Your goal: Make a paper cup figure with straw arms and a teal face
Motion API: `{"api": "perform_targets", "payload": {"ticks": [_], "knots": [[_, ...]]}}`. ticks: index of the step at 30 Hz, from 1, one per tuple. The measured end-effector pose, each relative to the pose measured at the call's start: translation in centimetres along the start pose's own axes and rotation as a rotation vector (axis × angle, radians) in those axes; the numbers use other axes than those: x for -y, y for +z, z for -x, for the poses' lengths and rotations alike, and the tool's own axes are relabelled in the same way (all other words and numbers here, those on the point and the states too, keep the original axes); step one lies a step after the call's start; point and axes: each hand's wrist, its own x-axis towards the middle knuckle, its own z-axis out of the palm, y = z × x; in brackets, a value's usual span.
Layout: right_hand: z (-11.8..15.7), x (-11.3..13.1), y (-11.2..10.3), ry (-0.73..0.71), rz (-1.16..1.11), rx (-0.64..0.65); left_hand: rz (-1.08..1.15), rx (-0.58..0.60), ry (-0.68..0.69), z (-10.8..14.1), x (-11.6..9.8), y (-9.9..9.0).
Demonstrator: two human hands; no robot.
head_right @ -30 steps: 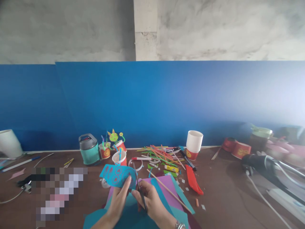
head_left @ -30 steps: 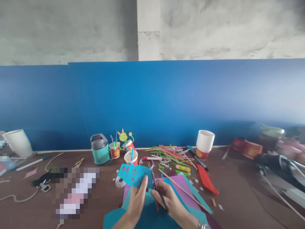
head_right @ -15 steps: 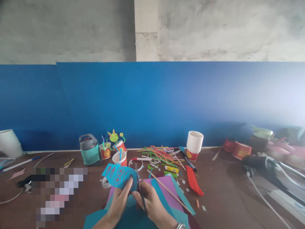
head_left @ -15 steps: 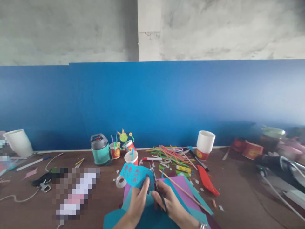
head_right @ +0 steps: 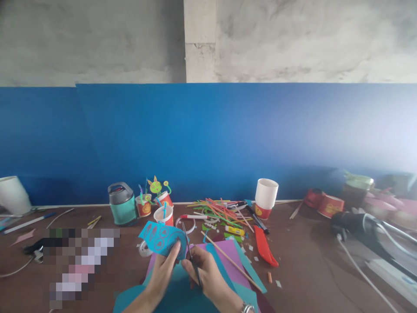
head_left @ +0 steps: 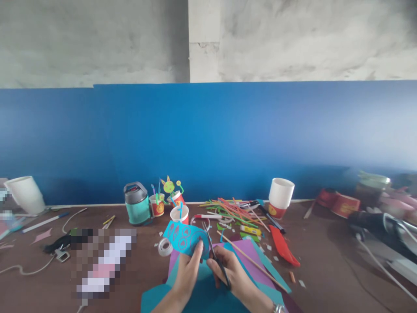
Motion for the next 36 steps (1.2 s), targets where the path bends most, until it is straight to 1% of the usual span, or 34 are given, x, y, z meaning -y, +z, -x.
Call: {"api": "perform_targets", "payload": {"ticks": [6,8,11,13,17,27,32,36], "knots": [[0.1,-0.3,0.0,0.03,-0.009,0.006,0.025,-0.059,0.046,-0.1,-0.3,0.0],[0.1,0.0,0.1,0.008,-0.017,0.026,0.026,-0.035,0.045,-0.1,-0.3,-0.1],[0.1,0.3,0.1,-0.037,-0.035,0.024,0.02,0.031,0.033,0.0,-0.4,-0.1],[0.1,0.3,0.0,-0.048,-0.035,0.022,0.01,0.043,0.035,0.0,-0.5,-0.1],[-0.1,-0.2,-0.2,-0.021,-0.012,0.035,0.001,-0.001,0.051,0.0,-0.8,-0.1],[-0.4,-1.0,-0.5,0.042,-0.02,0.027,0.011,-0.024,0.033,-0.3,-0.8,-0.1],[-0.4,-1.2,-0.4,0.078,-0.01,0.017,0.054,-0.056,-0.072,-0.2,-0.5,0.3],[-0.3,-1.1,-0.3,0.079,-0.018,0.011,0.097,-0.002,-0.104,-0.1,-0.7,0.7]]}}
